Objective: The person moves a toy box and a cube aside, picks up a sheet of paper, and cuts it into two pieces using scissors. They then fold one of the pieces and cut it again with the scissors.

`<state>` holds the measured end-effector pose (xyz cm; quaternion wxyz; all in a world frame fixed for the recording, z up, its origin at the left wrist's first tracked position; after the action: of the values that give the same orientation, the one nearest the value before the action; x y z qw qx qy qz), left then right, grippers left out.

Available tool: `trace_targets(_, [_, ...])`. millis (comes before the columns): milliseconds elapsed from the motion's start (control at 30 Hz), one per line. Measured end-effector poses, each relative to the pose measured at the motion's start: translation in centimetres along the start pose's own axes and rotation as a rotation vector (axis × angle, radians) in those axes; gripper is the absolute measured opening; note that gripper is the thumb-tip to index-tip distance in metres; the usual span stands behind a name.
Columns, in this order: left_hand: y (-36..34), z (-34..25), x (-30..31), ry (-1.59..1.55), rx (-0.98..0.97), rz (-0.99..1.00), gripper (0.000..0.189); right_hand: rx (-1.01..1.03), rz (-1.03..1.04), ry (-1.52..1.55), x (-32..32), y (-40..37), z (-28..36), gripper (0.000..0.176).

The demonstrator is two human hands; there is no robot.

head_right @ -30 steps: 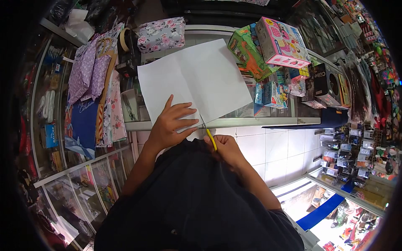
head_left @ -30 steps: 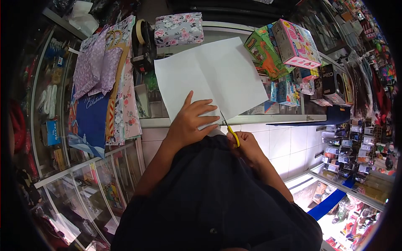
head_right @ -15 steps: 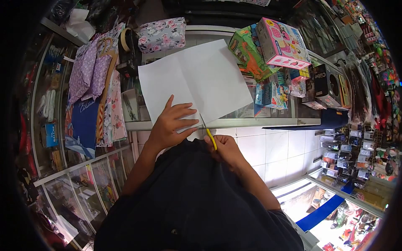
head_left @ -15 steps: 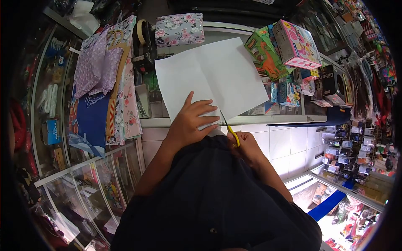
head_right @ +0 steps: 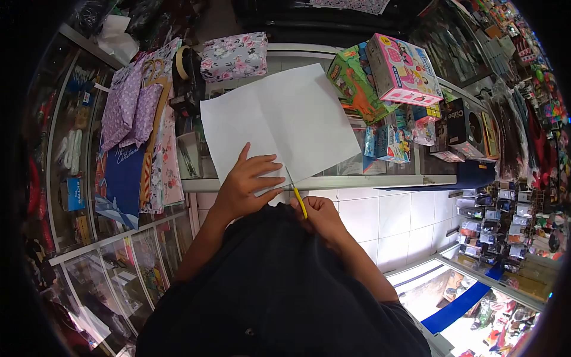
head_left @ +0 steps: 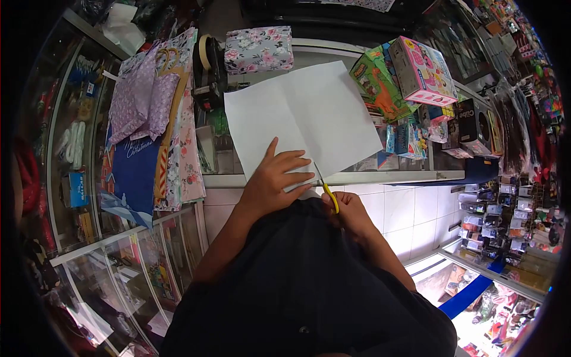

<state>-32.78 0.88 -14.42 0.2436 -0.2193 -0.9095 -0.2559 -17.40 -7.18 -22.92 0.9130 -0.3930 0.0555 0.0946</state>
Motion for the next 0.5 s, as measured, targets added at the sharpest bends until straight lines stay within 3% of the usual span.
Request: trace_targets(500, [-0.01, -0.01, 0.04, 0.002, -0.01, 0.0, 0.021, -0.003, -0.013, -0.015, 0.25, 0.29, 0.26, 0.044])
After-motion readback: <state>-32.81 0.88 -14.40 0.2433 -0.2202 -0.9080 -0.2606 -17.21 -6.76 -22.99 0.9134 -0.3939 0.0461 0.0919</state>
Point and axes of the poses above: each hand's wrist, its own y-axis towards the middle knuckle, its own x-axis out of the back of the hand, z = x × y, the point moved 10 cm from there along y, towards the middle knuckle, and after that the axes turned 7 degrees about -y, right-handed, at the moved point
